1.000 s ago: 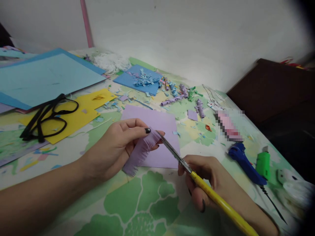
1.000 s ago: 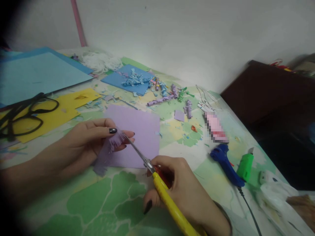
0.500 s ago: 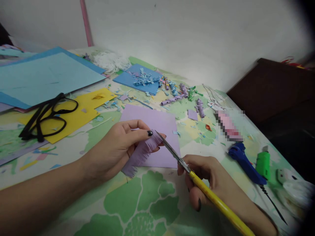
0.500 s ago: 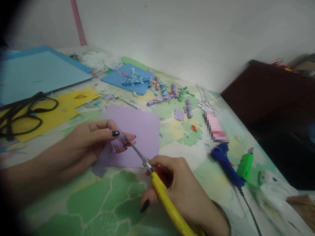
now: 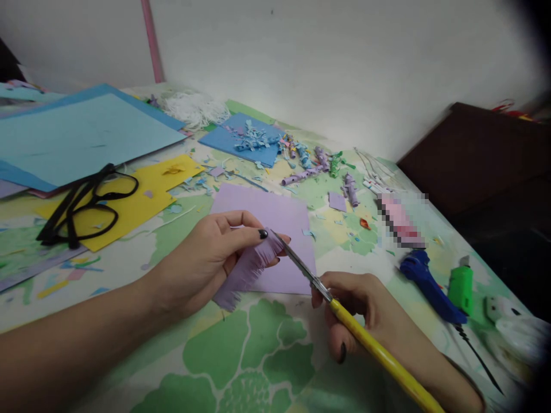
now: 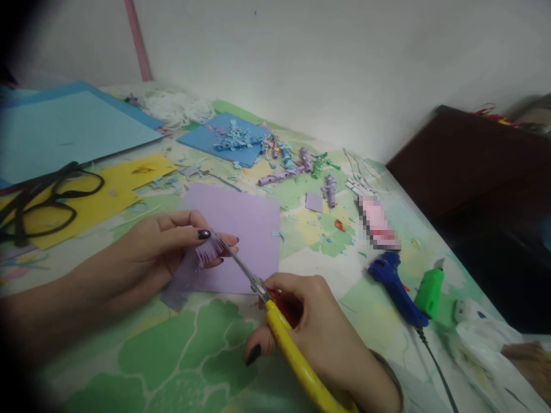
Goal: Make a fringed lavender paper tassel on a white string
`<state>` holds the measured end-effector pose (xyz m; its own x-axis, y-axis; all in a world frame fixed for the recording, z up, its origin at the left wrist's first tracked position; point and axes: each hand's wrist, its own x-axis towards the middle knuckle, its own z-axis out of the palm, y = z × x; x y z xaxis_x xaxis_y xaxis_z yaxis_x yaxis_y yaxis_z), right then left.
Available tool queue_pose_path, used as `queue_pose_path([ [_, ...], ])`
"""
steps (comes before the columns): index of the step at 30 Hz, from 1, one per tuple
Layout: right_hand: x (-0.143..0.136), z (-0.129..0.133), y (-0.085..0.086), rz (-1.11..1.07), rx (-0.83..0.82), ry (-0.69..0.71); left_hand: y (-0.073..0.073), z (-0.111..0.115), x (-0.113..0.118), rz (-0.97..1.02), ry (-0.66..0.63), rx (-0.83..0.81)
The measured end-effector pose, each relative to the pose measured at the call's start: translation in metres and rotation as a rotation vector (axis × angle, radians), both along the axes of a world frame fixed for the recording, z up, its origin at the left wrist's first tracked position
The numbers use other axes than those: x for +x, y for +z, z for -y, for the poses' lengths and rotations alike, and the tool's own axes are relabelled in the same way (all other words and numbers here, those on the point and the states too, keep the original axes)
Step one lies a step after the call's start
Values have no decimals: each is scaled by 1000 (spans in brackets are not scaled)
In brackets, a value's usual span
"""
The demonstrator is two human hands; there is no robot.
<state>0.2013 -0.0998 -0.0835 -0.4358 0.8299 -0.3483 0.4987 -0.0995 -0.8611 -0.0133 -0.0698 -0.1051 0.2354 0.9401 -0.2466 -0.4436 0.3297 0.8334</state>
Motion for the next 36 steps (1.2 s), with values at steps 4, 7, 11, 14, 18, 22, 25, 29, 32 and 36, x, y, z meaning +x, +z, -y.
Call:
queue_pose_path([
  [4,1,1,-1,3,-20,-10,0,0,0,-8,0,-10],
  [7,1,-1,-1,3,-27,-11,0,2,0,-8,-4,-13],
  [11,0,-1,-1,-10,-42,-20,1,2,0,-25,-1,-11],
  [14,-1,-1,0,-25,-66,-27,1,2,0,-24,-2,-13],
  [18,-1,-1,-1,-31,-71,-36,0,1,-1,-13,-1,-8],
  [22,0,0,-2,-18,-63,-43,0,1,-1,1,-2,-2],
  [25,2,1,-2,-16,-68,-46,0,1,-1,4,-7,-7],
  [29,2,1,-2,-21,-69,-45,0,2,-1,-8,3,-6],
  [32,0,1,-2,-33,-70,-52,0,1,-2,-1,7,-9],
  [36,-1,1,0,-74,-106,-50,-1,0,-1,26,-6,-15],
])
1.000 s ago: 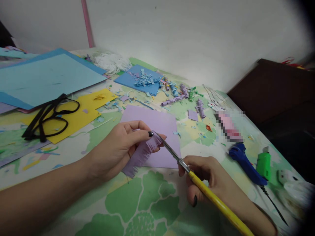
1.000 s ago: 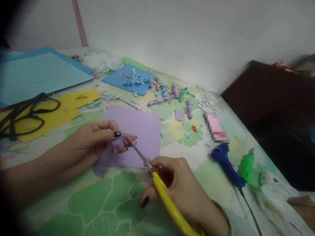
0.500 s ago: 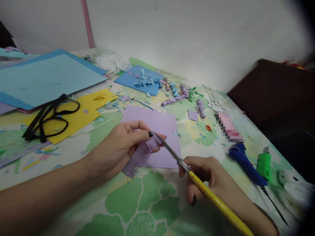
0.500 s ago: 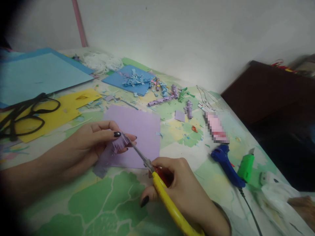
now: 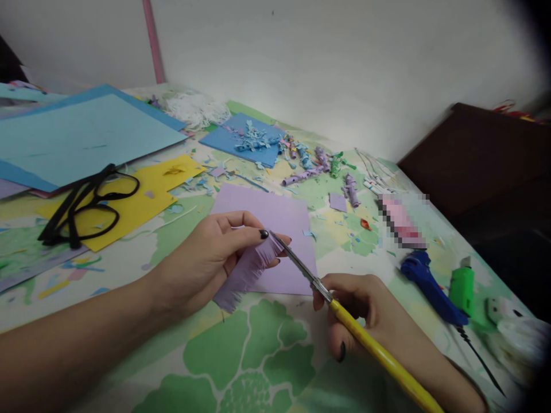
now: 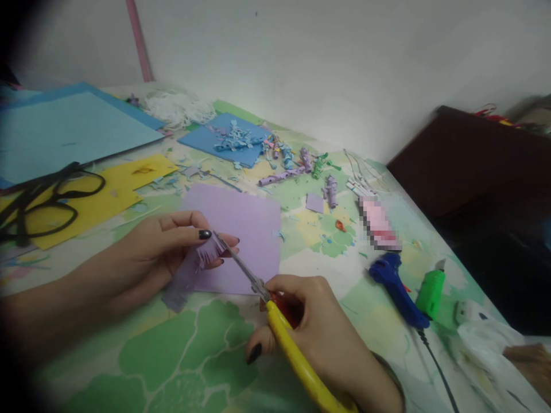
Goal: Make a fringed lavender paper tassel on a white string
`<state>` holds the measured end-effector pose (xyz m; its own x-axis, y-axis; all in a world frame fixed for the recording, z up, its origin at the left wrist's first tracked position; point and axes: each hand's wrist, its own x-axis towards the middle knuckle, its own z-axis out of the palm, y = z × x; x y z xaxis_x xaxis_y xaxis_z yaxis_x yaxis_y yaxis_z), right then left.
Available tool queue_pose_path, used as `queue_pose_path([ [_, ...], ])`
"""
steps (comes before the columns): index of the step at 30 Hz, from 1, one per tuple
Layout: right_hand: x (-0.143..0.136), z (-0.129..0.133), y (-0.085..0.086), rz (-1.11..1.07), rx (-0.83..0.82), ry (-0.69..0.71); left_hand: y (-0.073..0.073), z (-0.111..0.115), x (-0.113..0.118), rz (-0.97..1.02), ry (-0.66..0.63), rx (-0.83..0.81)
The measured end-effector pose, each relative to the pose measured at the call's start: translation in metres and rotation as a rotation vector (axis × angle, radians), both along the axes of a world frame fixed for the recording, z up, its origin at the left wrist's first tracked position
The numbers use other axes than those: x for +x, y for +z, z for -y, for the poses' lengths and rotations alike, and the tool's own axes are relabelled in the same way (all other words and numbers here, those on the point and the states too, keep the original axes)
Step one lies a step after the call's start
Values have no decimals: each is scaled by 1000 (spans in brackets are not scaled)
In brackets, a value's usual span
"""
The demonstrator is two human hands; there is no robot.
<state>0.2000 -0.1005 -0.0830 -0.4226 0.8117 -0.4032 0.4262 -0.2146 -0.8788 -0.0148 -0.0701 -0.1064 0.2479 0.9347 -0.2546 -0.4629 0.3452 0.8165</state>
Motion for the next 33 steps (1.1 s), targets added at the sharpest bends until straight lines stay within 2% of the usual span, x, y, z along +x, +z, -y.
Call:
queue_pose_path([
  [16,2,3,4,-2,52,8,-2,-2,1,-83,98,-6],
  [33,1,1,3,55,18,32,1,1,1,-148,103,-40],
])
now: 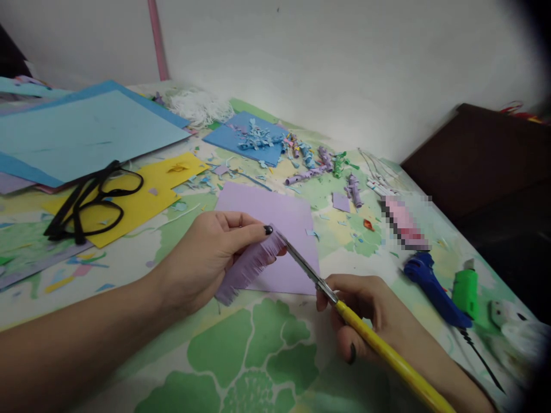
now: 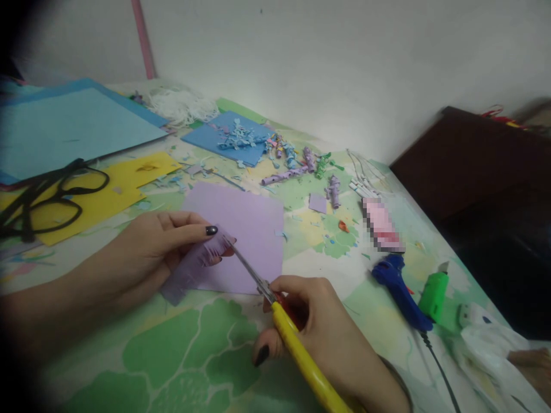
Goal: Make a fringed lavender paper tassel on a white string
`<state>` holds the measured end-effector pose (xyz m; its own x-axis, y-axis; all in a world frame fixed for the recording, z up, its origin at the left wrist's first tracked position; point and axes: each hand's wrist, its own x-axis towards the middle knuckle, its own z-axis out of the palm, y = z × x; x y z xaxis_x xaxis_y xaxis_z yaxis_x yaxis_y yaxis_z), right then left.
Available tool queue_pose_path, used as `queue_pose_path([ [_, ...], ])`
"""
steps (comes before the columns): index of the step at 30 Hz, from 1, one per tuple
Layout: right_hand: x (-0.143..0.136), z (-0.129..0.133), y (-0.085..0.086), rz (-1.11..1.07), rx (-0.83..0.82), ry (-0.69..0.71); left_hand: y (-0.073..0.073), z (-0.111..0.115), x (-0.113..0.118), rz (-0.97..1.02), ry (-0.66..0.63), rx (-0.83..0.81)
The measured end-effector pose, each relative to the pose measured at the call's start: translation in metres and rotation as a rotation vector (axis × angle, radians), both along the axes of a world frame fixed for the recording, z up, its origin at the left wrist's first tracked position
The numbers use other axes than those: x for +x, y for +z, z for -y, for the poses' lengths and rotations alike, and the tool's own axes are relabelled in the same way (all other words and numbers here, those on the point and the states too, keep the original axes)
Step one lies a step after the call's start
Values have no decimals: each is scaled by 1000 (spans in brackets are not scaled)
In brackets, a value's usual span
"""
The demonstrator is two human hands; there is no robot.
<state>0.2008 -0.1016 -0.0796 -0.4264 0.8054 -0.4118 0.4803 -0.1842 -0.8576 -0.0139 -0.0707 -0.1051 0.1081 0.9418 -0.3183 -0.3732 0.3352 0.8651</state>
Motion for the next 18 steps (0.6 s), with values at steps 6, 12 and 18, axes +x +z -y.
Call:
queue_pose_path([
  [6,-1,-1,-1,-24,-28,1,-2,0,0,9,-8,-10],
  [12,0,1,0,-13,-17,-6,0,1,1,21,-12,-8],
  [18,0,1,1,-19,-11,-8,0,1,1,35,-12,-7],
])
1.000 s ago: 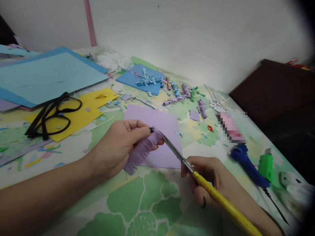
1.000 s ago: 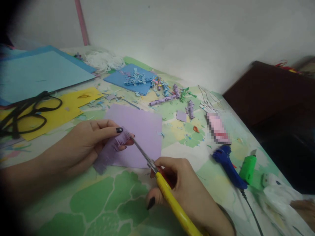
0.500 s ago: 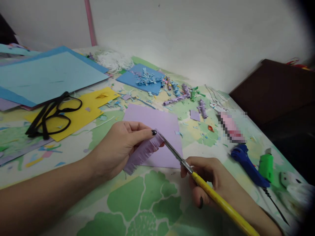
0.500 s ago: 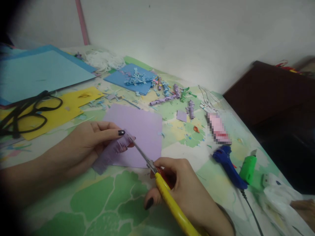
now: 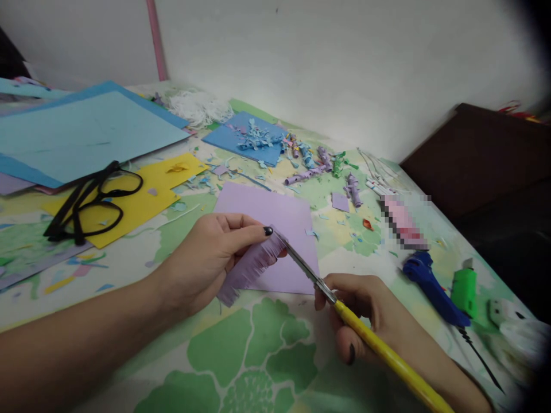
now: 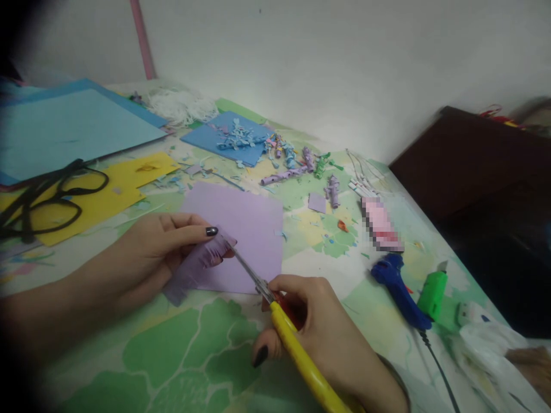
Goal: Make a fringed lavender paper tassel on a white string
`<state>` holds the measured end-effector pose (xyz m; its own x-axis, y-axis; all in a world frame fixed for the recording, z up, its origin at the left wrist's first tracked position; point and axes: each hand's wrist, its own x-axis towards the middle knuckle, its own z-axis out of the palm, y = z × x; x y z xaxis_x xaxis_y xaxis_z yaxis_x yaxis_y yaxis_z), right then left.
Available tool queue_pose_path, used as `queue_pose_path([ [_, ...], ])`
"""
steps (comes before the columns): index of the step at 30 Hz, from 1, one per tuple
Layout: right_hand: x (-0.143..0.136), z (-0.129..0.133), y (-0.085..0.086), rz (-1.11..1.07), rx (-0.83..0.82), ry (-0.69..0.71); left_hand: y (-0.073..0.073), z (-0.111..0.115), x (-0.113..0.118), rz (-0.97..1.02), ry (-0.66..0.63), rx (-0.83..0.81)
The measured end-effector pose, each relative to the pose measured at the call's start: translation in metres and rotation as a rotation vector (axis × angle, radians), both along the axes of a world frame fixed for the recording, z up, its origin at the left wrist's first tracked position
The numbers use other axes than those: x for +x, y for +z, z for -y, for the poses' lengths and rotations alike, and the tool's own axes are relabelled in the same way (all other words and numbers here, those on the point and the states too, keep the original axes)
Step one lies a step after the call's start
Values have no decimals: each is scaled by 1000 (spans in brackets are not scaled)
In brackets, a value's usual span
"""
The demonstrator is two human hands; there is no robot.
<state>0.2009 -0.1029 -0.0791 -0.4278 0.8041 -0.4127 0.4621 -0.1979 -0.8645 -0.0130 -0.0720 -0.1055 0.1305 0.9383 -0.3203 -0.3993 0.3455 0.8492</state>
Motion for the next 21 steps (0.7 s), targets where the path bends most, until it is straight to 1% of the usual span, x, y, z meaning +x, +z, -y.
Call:
queue_pose_path([
  [7,-1,-1,0,29,6,15,0,-1,0,-12,-3,-4],
  [11,-1,1,-1,1,2,12,0,-1,0,8,-1,7],
  [14,4,-3,-1,24,44,23,-2,-3,-2,2,2,14],
  [17,16,-11,-2,184,203,-2,-3,-5,-3,-35,16,-22],
  [19,25,-19,-4,424,358,-20,-3,-7,-3,-62,-4,-56],
  [21,35,-26,-7,691,473,-42,-3,-8,-3,-78,-26,-86],
])
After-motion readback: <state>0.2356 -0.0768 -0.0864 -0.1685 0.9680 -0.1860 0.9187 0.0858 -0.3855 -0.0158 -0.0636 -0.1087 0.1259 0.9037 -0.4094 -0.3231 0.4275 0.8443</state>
